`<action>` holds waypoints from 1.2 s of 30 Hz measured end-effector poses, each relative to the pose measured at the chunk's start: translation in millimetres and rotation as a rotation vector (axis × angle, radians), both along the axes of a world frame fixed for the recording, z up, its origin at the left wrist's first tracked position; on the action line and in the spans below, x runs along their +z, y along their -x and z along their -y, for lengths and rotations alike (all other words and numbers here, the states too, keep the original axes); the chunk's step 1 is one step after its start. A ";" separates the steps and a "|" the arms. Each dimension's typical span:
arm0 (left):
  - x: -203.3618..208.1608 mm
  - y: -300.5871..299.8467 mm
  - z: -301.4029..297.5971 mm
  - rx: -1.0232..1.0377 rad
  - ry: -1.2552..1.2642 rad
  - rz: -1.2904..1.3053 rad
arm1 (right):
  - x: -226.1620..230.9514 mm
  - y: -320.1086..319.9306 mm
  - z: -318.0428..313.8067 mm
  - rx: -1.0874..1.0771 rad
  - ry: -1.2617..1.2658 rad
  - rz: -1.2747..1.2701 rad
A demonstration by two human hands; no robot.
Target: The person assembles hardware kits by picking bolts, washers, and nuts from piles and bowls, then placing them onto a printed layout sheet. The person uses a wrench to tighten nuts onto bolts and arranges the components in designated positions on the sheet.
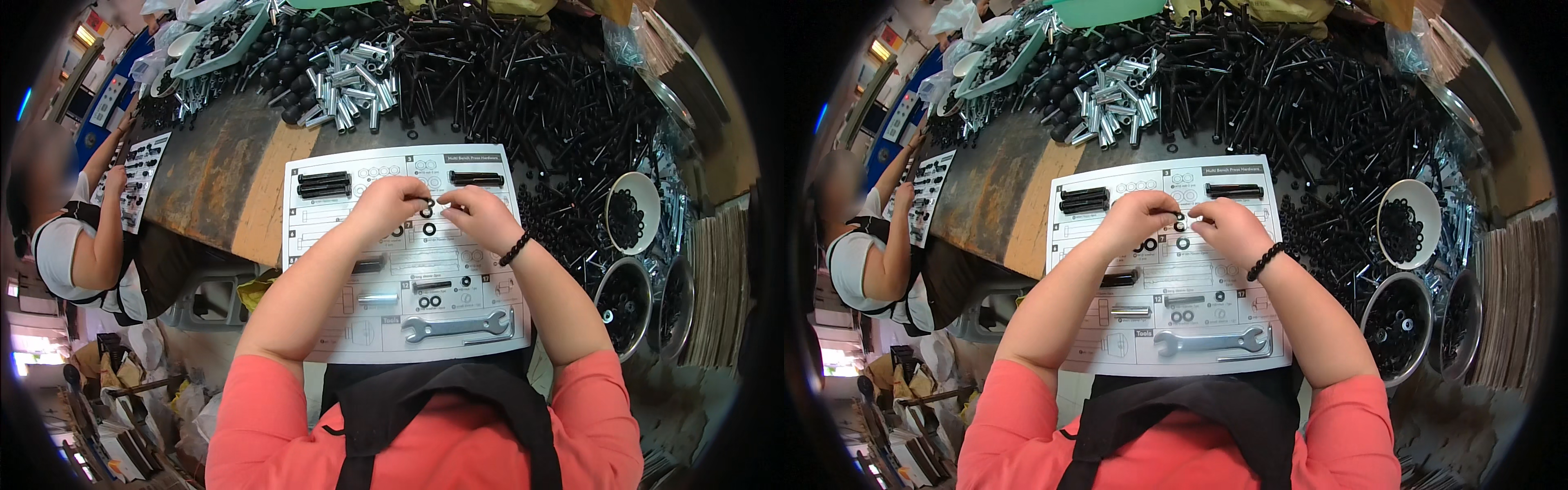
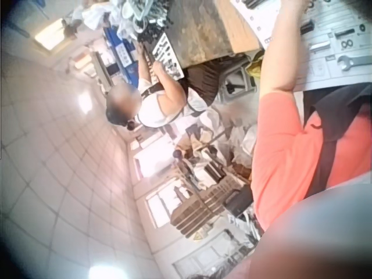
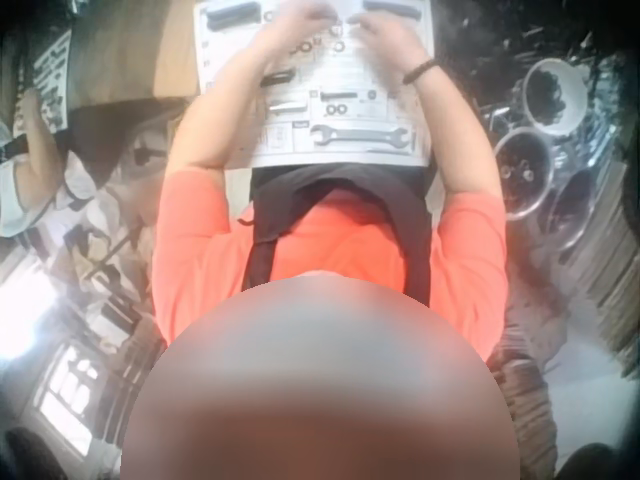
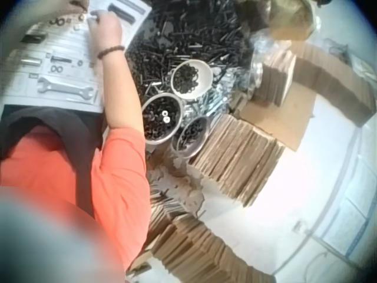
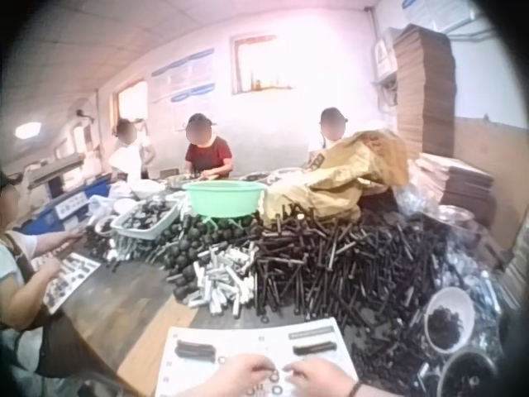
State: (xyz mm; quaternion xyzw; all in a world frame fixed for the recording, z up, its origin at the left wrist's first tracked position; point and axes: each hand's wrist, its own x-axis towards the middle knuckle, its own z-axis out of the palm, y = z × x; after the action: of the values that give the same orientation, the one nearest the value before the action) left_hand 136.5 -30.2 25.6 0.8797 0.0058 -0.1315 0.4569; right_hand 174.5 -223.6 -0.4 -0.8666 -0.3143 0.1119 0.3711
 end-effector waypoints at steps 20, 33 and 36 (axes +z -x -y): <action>-35.0 -13.7 -14.9 -0.138 -0.640 0.623 | 4.0 -12.2 -16.9 0.030 0.345 0.308; -32.2 -8.3 -14.8 -0.098 -0.641 0.645 | 12.1 -18.0 0.2 -0.161 0.218 0.328; -26.2 -1.9 -8.1 -0.180 -0.608 0.651 | 16.7 -17.1 23.0 -0.146 0.248 0.286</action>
State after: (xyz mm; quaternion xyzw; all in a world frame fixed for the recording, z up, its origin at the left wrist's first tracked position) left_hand 138.4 -22.2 -0.6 0.9665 -0.1762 0.1205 0.1424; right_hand 191.6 -246.7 16.4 -0.9332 -0.2841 -0.0017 0.2202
